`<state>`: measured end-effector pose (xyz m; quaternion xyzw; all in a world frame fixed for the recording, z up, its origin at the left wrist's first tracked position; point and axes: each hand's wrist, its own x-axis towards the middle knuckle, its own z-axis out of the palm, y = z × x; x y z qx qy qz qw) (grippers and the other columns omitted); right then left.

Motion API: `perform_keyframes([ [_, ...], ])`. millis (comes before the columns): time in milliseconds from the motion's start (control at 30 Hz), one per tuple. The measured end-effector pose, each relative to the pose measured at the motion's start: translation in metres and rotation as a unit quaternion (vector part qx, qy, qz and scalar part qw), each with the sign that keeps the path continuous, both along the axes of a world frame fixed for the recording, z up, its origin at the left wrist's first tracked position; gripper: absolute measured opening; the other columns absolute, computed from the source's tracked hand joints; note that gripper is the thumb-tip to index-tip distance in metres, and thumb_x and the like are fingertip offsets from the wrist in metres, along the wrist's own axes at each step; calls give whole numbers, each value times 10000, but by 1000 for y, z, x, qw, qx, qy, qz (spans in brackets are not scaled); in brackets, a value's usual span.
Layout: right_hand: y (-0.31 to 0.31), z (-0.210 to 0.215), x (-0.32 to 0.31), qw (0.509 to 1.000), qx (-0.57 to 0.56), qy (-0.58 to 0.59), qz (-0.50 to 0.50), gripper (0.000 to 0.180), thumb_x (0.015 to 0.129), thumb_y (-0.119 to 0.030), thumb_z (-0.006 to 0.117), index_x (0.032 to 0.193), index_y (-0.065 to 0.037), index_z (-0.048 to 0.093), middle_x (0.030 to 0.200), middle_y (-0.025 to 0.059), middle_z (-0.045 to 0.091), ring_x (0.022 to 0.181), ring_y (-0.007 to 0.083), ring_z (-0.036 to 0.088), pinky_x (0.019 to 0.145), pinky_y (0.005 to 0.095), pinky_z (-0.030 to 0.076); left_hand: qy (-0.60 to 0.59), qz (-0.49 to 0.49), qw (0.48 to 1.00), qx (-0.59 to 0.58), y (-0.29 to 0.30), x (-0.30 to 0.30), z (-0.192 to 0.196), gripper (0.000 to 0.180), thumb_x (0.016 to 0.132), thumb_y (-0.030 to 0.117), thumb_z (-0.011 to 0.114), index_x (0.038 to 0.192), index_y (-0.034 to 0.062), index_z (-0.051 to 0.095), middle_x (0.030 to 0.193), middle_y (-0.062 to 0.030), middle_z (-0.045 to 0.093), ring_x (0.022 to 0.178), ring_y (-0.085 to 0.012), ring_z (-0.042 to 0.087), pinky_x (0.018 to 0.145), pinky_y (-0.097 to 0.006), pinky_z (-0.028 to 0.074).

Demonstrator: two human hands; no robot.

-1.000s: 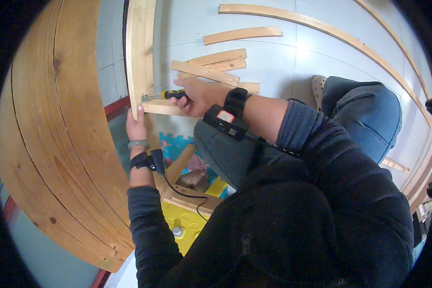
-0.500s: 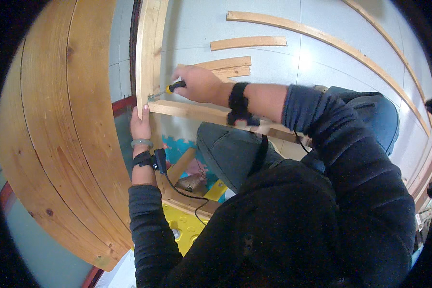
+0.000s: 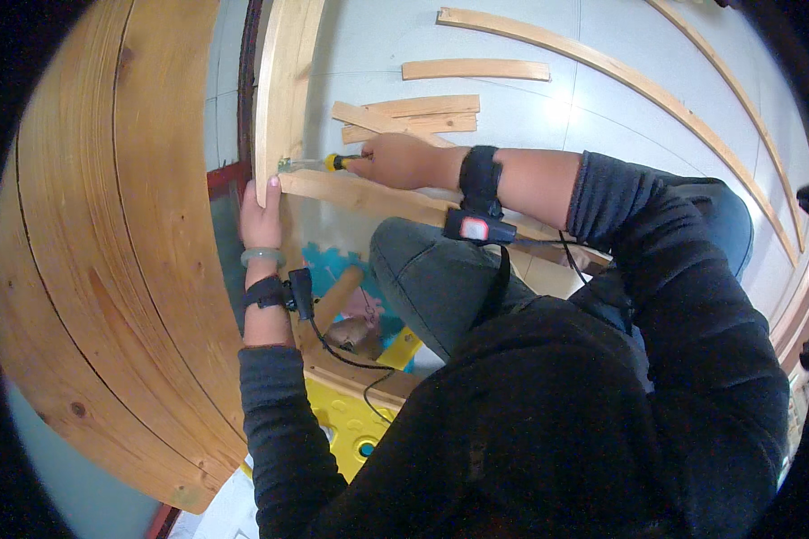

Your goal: The person assembles a wooden structure by attaching metal brackets to wooden planks using a screwdriver. They position the planks, align the brackets, and tighten screws to secure the components together.

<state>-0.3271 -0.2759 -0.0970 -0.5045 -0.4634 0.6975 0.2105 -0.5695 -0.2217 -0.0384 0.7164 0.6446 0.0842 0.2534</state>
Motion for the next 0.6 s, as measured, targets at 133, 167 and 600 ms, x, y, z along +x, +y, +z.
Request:
perform_keyframes([
  [133, 9, -6, 14, 875, 368, -309, 60, 156, 823, -206, 529, 896, -70, 552, 746, 145, 604, 732, 325, 609, 575, 421, 475, 11, 20, 1000, -10, -1, 2, 2, 423, 879, 409, 493, 1028, 18, 555, 929, -145, 615, 865, -244, 576, 787, -330, 425],
  [167, 11, -6, 17, 856, 408, -314, 43, 164, 826, -210, 528, 902, -66, 549, 766, 150, 604, 756, 320, 609, 574, 419, 474, 2, 15, 1000, 0, -2, 3, 2, 425, 877, 412, 494, 1026, 19, 557, 928, -145, 616, 865, -242, 576, 786, -331, 426],
  [600, -13, 2, -2, 714, -457, 489, -206, 341, 914, -387, 417, 992, -58, 462, 726, 39, 537, 465, 59, 336, 411, 198, 266, -9, 9, 1000, 5, 2, -6, -6, 436, 862, 432, 513, 1019, 28, 569, 917, -149, 619, 851, -246, 582, 778, -340, 431],
])
